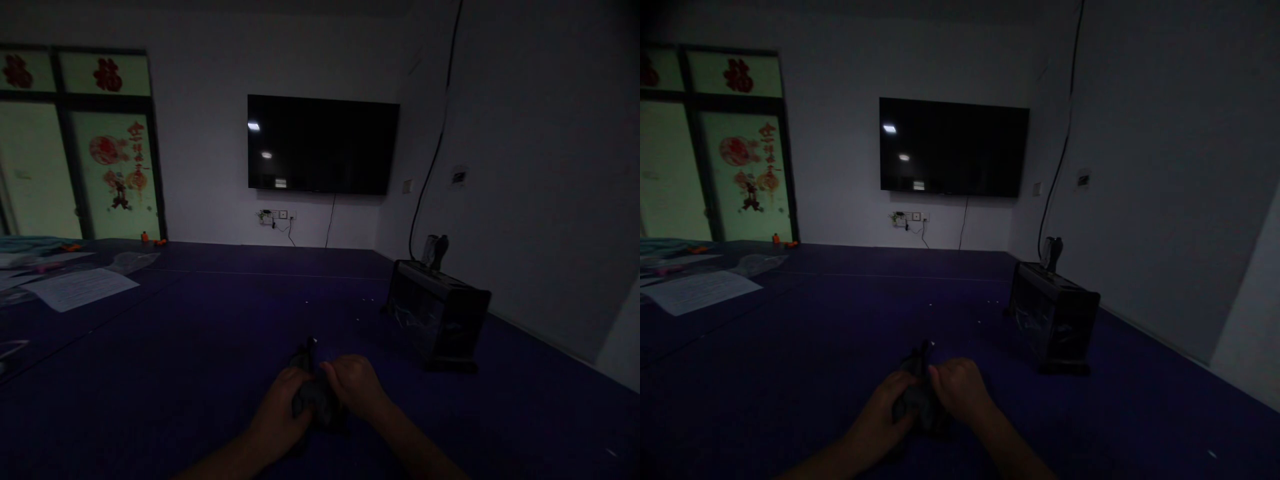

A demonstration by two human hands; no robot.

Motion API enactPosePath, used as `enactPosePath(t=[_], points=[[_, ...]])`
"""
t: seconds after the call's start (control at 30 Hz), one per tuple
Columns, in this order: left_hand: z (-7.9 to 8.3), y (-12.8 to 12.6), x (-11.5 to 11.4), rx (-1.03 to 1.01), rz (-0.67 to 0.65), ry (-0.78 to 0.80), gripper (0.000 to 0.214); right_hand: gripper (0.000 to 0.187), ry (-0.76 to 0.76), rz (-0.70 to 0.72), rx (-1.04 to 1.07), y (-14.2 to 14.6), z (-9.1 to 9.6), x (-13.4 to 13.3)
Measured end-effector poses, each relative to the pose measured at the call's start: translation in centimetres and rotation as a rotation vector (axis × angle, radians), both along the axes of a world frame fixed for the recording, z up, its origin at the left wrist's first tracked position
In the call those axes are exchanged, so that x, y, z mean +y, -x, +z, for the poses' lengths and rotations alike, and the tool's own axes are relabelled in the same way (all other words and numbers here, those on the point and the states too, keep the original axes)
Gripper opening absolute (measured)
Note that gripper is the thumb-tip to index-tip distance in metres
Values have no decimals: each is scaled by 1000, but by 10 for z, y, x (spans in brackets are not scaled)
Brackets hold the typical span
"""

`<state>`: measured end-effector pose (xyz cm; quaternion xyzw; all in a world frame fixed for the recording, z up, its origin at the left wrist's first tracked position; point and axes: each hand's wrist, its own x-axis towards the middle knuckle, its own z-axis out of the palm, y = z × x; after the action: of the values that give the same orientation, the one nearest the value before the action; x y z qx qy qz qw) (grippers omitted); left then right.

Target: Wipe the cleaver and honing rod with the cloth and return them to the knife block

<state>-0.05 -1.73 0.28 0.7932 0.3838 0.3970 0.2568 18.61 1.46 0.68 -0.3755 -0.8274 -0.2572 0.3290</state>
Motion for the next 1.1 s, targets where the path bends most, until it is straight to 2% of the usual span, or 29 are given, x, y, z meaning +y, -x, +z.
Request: enactPosePath(t=[0.9,1.1], points=[[0,0,0,16,4,13,39,49,32,-18,1,0,2,-2],[8,1,-4,-120,31,13,29,44,67,17,54,0,4,-4]])
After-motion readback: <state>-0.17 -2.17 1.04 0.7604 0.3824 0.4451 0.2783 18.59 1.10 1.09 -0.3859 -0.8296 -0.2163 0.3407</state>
